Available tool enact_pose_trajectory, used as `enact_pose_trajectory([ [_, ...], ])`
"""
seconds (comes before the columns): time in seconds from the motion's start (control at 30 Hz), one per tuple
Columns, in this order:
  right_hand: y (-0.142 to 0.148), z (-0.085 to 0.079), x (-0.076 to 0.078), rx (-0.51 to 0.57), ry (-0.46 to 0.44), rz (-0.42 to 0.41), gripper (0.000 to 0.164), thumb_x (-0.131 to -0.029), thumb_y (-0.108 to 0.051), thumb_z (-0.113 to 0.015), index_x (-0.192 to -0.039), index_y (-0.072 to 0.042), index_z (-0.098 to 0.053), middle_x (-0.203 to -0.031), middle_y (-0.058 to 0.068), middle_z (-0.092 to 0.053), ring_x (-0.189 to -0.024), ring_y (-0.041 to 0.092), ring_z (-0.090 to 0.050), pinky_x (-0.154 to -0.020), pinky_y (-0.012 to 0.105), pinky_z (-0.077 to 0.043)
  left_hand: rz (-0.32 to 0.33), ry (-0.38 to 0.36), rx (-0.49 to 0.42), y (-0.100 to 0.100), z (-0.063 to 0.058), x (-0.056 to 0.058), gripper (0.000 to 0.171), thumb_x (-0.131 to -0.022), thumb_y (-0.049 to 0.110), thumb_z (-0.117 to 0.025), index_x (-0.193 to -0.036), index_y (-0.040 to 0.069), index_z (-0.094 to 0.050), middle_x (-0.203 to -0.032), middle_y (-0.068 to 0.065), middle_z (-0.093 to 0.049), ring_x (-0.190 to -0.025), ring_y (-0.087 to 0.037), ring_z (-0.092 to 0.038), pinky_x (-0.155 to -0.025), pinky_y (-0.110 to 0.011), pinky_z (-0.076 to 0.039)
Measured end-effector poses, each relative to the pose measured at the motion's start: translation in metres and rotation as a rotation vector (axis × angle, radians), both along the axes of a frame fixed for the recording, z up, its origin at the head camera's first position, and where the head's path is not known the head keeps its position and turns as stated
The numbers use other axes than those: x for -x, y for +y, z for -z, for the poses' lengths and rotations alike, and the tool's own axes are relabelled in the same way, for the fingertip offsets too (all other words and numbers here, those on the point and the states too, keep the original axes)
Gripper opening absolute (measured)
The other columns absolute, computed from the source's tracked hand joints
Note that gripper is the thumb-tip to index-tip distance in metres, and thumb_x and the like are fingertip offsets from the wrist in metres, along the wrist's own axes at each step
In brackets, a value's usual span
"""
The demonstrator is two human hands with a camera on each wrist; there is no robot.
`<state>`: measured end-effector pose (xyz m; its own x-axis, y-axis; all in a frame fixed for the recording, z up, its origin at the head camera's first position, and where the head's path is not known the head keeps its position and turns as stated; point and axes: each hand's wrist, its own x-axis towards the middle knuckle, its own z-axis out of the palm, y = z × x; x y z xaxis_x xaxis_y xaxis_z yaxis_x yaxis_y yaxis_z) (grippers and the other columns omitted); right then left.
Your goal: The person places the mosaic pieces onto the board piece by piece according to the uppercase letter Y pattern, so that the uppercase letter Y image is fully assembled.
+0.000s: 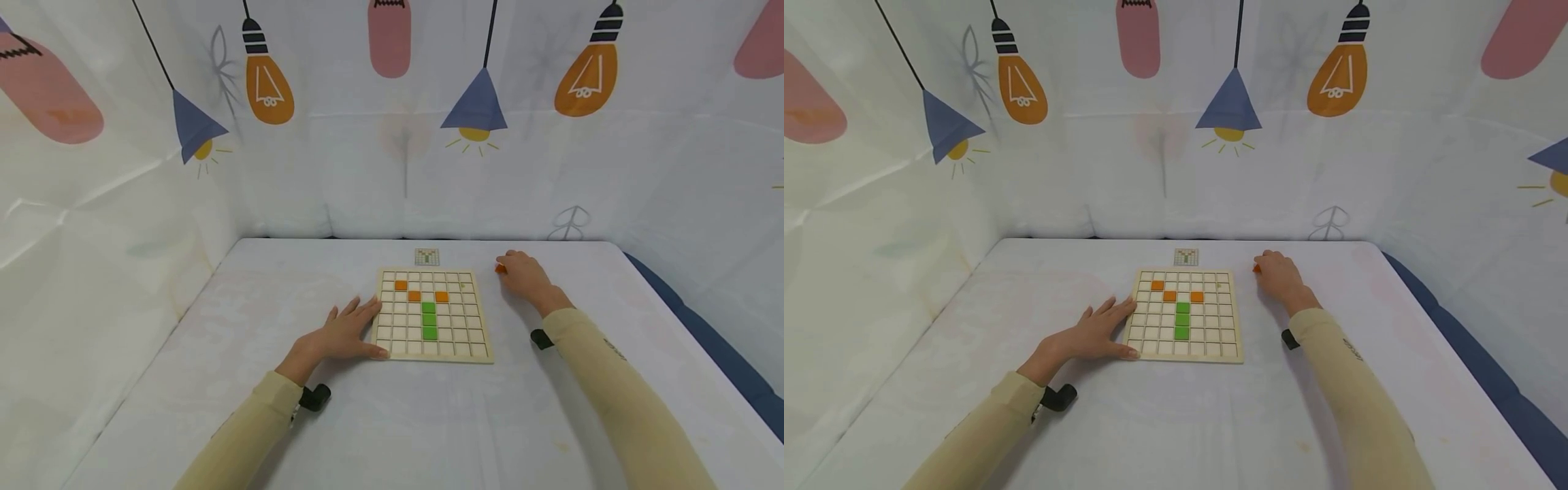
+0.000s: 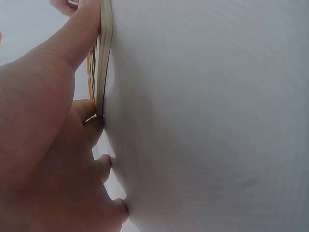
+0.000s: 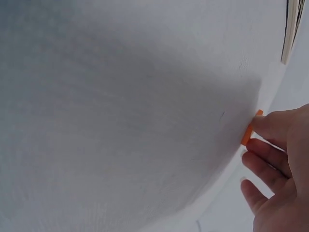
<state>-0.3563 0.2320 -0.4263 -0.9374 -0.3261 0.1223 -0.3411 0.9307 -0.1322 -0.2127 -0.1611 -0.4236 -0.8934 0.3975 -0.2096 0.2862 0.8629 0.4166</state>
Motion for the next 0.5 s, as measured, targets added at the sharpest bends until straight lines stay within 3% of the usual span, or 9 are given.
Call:
enact_pose_trajectory([
  [0.5, -0.0042, -0.0039, -0.0058, 0.002, 0.006, 0.051, 0.029, -0.095, -0.008, -0.059, -0.118, 0.008, -0.068, -0.108, 0.023, -0.062, -0.098, 0.038, -0.059, -0.083, 0.051, -0.052, -0.009, -0.005, -0.01, -0.0012, 0.0039, 0.0019, 0.103, -0.082, 0.063, -0.07, -0.161, 0.023, -0.017, -0.169, 0.005, -0.01, -0.157, -0.03, 0.0, -0.122, -0.065, -0.001],
])
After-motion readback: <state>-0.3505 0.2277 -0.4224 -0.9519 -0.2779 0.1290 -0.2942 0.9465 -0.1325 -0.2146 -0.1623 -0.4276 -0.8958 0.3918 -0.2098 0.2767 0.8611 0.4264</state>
